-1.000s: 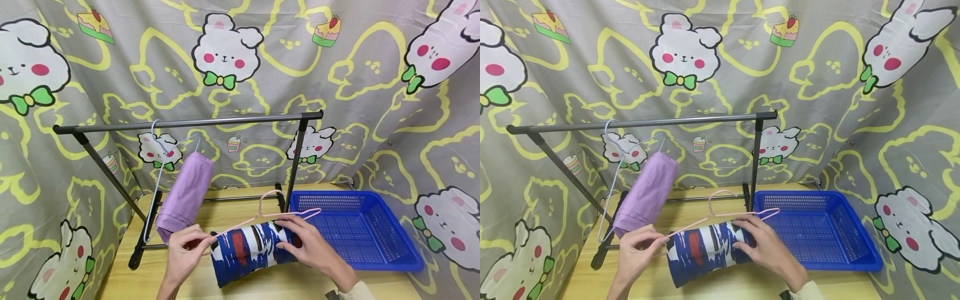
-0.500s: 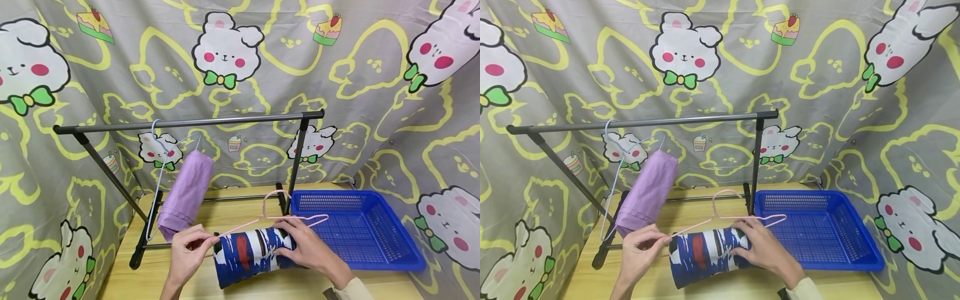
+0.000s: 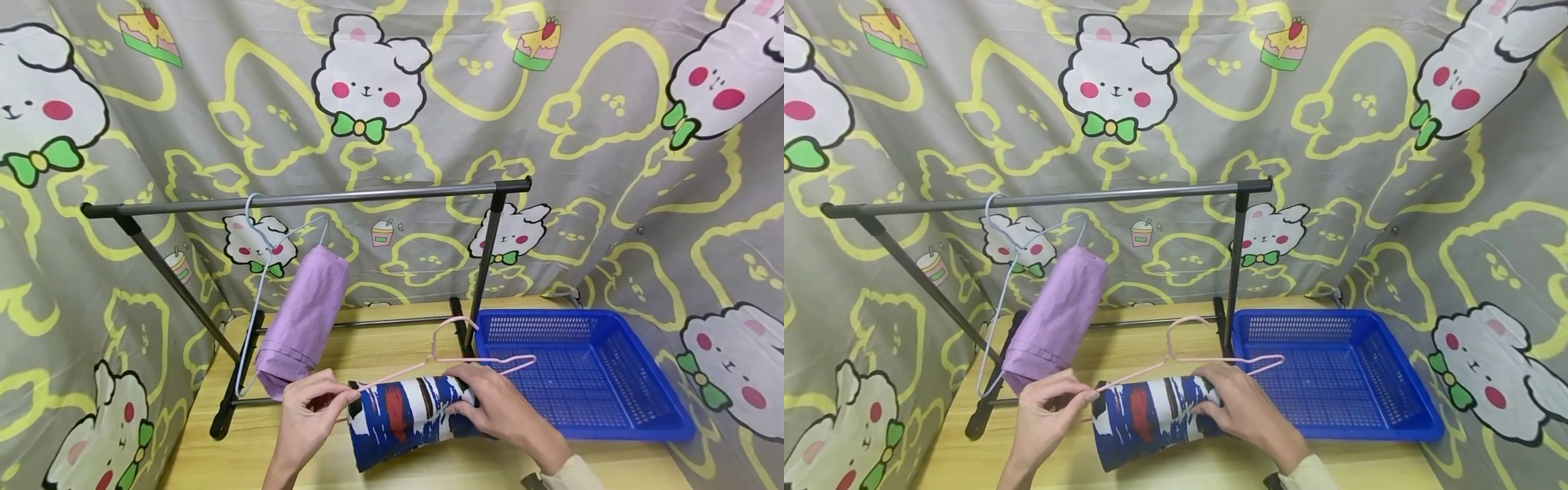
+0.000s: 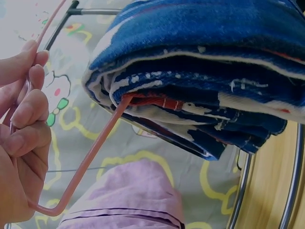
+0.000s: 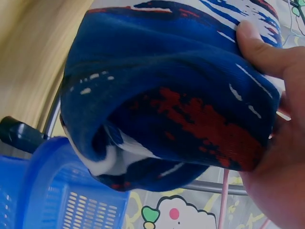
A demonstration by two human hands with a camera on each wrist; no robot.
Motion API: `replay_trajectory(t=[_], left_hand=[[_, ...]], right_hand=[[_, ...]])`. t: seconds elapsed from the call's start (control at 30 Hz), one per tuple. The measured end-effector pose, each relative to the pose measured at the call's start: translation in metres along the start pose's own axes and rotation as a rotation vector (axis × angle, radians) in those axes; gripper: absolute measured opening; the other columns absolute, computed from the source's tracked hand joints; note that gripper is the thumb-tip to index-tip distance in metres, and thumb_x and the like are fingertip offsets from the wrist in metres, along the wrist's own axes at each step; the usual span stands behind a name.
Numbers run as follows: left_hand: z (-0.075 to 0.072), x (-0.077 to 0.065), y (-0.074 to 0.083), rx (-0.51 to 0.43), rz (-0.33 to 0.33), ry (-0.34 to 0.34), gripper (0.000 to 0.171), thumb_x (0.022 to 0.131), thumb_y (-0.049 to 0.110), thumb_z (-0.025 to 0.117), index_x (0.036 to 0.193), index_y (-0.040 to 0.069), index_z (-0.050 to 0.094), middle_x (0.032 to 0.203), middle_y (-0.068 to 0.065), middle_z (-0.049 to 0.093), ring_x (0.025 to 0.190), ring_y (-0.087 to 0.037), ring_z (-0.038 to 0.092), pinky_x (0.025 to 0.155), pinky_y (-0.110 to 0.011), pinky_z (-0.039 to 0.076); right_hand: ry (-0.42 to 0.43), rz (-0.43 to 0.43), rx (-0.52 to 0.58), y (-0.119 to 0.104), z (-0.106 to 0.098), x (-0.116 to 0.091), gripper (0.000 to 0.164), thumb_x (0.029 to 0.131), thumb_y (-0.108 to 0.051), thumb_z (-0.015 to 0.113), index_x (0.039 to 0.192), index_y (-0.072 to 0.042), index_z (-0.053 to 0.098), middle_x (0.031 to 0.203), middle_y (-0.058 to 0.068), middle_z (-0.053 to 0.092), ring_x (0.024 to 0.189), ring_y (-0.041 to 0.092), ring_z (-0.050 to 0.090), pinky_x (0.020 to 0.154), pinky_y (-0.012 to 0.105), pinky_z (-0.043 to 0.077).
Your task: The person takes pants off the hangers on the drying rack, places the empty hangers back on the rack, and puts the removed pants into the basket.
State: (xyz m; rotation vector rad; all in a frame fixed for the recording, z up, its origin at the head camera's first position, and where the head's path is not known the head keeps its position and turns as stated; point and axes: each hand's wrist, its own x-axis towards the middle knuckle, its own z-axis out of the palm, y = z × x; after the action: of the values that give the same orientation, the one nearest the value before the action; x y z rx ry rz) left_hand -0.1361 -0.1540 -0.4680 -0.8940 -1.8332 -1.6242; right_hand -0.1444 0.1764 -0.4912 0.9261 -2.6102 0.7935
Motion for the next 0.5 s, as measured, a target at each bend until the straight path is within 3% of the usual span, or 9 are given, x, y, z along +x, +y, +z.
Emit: replay_trajectory(t=[0.2,0.5], left_hand=[[-0.002,0.001,0.005,0.025,-0.071,-0.050,0.033,0.074,-0.021,0.079,0.083,0.011,0.076,0.066,0.000,0.057,0.051,-0.008,0.042,0.040,-0.019,0.028],[-0.006,0.003,0.017,0.071,-0.278,-0.190,0.018,0.090,-0.004,0.074,0.087,0.015,0.074,0.071,0.003,0.061,0.059,0.004,0.045,0.041,-0.016,0.034]], right_hand=[[0.066,-0.020,-0.032,-0.004,0.002,0.000,0.038,0.086,-0.028,0.083,0.119,-0.017,0.068,0.119,-0.001,0.070,0.108,0.016,0.066,0.084,0.041,0.057],[0.137,-0.086,-0.095,-0.005,0.002,0.001,0.039,0.082,-0.017,0.084,0.118,-0.012,0.070,0.119,0.004,0.071,0.110,0.024,0.067,0.087,0.047,0.057]])
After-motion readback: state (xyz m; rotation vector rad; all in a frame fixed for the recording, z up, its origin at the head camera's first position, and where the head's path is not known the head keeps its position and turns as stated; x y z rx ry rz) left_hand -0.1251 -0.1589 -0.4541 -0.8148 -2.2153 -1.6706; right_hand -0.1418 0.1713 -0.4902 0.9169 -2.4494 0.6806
